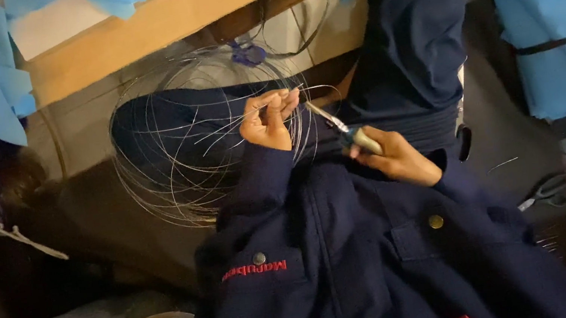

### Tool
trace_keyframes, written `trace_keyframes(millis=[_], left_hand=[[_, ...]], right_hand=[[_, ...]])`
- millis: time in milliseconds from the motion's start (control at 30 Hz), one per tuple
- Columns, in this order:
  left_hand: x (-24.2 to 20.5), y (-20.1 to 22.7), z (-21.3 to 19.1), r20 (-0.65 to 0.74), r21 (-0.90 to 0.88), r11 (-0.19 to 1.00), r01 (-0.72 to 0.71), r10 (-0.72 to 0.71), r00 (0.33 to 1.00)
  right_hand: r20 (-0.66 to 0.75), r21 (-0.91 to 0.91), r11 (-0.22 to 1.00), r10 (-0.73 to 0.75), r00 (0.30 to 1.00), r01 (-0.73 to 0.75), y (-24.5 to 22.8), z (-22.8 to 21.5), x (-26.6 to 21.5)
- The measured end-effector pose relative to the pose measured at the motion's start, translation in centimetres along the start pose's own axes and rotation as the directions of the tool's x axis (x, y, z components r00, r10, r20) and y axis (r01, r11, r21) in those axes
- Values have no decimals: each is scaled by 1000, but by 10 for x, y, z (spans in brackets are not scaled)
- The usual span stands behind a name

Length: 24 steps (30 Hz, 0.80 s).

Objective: The person is preparing wire frames by pulling metal wires from a coil, measuring them, and cutting them to length using pliers.

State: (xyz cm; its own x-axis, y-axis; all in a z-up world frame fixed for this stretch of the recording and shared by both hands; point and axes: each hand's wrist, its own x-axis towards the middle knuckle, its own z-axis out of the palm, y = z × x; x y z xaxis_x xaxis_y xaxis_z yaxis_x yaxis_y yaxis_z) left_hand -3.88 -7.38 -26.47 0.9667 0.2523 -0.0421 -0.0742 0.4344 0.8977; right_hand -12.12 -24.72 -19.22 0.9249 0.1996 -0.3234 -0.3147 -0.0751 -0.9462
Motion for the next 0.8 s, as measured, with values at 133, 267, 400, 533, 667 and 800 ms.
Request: trace_keyframes(millis=[133, 267, 400, 533, 667, 800], left_hand=[[0, 6, 2, -4, 10, 999, -41, 42, 999], [1, 1, -1, -4, -18, 999, -52, 51, 999], [-2, 2, -1, 19, -5, 999, -37, 37, 999], [-6, 5, 2, 35, -47, 999, 15, -13, 999], [-8, -2, -4, 43, -122, 982, 147, -143, 989], [-10, -8, -11, 47, -126, 969, 213, -209, 977]], right_hand=[[32, 33, 995, 90, 995, -91, 1, 5, 0], [46, 126, 981, 145, 988, -149, 16, 4, 0], [10, 135, 978, 159, 987, -159, 17, 12, 8], [-72, 199, 972, 145, 987, -128, 25, 19, 21], [-102, 173, 980, 116, 988, -97, 34, 20, 28], [-109, 181, 979, 115, 987, -94, 33, 20, 31]])
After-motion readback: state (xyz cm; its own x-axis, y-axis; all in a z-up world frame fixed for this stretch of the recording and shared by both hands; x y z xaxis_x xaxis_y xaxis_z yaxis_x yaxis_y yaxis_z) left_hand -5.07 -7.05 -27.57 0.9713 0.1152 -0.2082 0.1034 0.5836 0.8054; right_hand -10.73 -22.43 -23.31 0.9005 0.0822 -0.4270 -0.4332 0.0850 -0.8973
